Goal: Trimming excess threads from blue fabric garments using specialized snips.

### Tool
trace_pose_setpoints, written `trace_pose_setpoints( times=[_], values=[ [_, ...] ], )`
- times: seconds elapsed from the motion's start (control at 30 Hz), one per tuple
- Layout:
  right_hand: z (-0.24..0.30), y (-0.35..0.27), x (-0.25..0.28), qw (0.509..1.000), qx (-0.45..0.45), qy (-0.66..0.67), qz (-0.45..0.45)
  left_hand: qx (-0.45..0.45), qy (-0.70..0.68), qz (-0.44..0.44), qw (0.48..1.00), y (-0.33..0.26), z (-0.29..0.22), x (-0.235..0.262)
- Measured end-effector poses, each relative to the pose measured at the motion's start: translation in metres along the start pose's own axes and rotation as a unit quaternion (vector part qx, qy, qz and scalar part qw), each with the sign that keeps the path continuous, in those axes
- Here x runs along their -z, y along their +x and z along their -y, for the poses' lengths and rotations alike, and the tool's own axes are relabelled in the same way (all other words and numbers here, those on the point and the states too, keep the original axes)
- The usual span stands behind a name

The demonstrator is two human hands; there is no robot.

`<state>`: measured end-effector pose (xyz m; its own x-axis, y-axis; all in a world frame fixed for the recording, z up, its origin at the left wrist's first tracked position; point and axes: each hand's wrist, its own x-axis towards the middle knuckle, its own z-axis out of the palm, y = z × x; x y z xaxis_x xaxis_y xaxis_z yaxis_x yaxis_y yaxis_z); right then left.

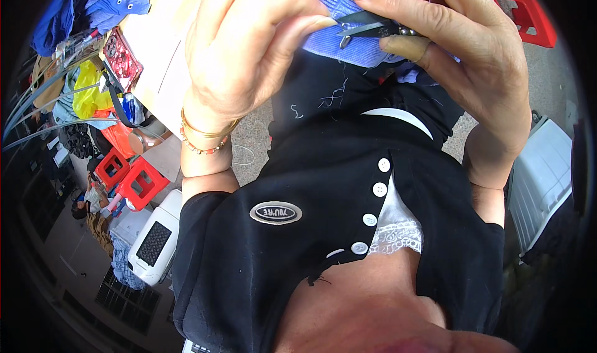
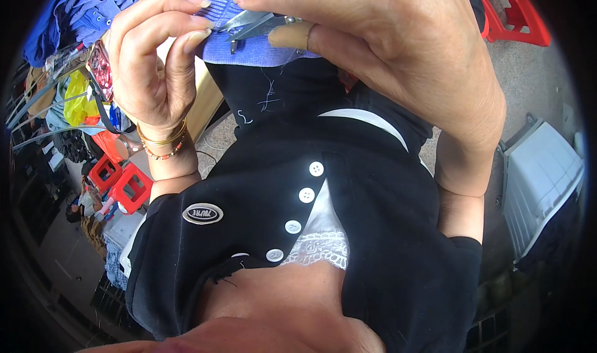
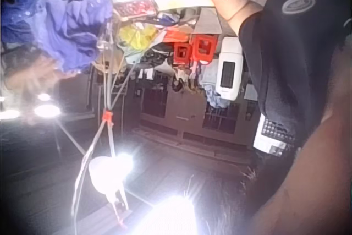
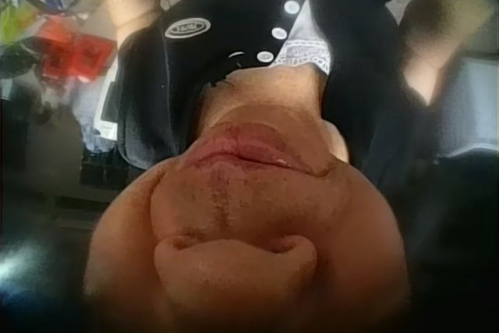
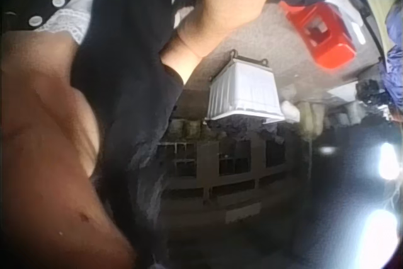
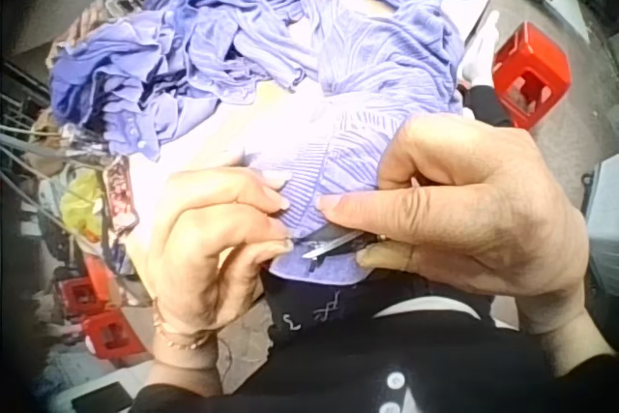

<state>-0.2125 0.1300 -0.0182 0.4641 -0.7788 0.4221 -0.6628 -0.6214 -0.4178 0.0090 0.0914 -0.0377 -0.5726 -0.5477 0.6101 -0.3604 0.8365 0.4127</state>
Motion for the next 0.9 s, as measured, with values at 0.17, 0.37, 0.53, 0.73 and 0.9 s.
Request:
trace_pose_setpoints(
  times=[0.17, 0.37, 0.53, 0.73, 0.9],
  values=[
    [-0.004, 0.001, -0.001, 0.999, 0.024, 0.026, -0.025, -0.019, -0.021, 0.011, 1.0, -0.007, 0.008, 0.0],
    [-0.01, 0.001, -0.007, 0.99, -0.029, 0.129, -0.042, 0.062, -0.23, -0.126, 0.963, -0.032, 0.02, -0.018],
    [-0.006, 0.017, 0.0, 0.995, -0.01, 0.099, -0.019, 0.132, -0.322, -0.18, 0.92, -0.032, 0.016, -0.028],
    [-0.001, 0.035, 0.008, 0.99, 0.002, 0.136, 0.035, 0.203, -0.389, -0.15, 0.886, -0.032, 0.009, -0.028],
    [-0.003, 0.036, 0.005, 0.991, 0.0, 0.124, 0.047, 0.213, -0.39, -0.148, 0.883, -0.032, 0.006, -0.027]
  ],
)
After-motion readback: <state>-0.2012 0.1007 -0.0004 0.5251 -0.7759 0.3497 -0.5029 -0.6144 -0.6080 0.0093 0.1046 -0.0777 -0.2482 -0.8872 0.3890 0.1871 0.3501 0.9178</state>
